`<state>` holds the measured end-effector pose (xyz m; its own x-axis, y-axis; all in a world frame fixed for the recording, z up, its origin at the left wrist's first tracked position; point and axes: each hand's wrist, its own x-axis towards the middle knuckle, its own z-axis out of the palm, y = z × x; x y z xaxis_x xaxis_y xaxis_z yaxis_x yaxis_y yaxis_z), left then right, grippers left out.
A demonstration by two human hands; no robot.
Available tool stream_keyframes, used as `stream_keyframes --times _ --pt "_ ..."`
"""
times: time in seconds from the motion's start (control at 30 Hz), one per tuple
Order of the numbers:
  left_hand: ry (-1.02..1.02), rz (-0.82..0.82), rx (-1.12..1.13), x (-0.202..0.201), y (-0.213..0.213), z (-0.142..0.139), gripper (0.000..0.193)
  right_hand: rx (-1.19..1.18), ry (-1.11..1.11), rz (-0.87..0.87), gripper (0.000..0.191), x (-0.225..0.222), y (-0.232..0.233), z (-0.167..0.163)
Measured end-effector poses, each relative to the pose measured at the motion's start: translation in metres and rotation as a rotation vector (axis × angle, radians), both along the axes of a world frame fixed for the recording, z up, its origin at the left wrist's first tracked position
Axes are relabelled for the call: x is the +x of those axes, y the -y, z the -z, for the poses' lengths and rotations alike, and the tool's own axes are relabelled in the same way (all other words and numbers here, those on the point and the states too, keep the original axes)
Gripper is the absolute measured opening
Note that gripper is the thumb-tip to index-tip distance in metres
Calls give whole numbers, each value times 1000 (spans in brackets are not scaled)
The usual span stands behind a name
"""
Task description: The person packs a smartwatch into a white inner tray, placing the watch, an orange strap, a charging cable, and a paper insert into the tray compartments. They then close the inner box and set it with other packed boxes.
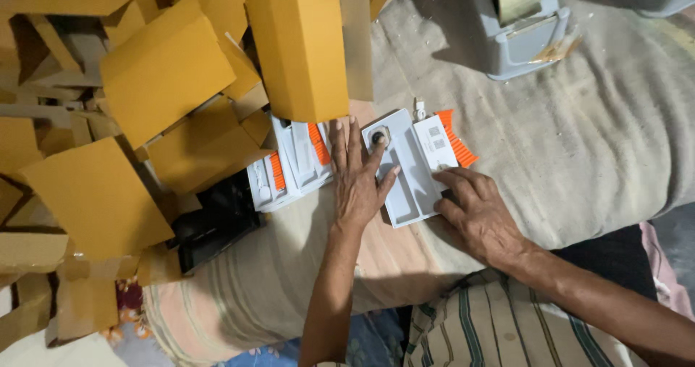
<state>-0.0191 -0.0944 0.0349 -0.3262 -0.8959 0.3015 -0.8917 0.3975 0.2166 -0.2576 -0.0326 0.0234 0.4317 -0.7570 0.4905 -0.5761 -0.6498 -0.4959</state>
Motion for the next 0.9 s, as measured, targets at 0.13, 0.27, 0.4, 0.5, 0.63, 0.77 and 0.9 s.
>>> stream_keyframes --times 0.13,0.27,0.4,0.5,0.63,0.77,0.9 --pt "0 -28 -29 -6 -6 8 49 -16 11 7 31 -2 -5 -3" --pt "-19 -81 -83 -13 -23 0 51 -27 135 -32 34 -14 -10 -10" --pt "-275 -88 -189 -47 -51 -24 43 1 211 99 28 -56 1 -22" --pt "-390 -23 -251 -82 -61 -40 34 -44 245 328 21 -97 27 -31" --pt "-898 -34 13 -123 -29 -45 22 -29 362 519 18 -144 90 -45" --pt "-1055 -64 67 -155 42 -41 25 -30 131 530 31 -174 160 -56" --pt "-1090 -141 122 -185 128 -42 41 337 160 503 40 -179 212 -54"
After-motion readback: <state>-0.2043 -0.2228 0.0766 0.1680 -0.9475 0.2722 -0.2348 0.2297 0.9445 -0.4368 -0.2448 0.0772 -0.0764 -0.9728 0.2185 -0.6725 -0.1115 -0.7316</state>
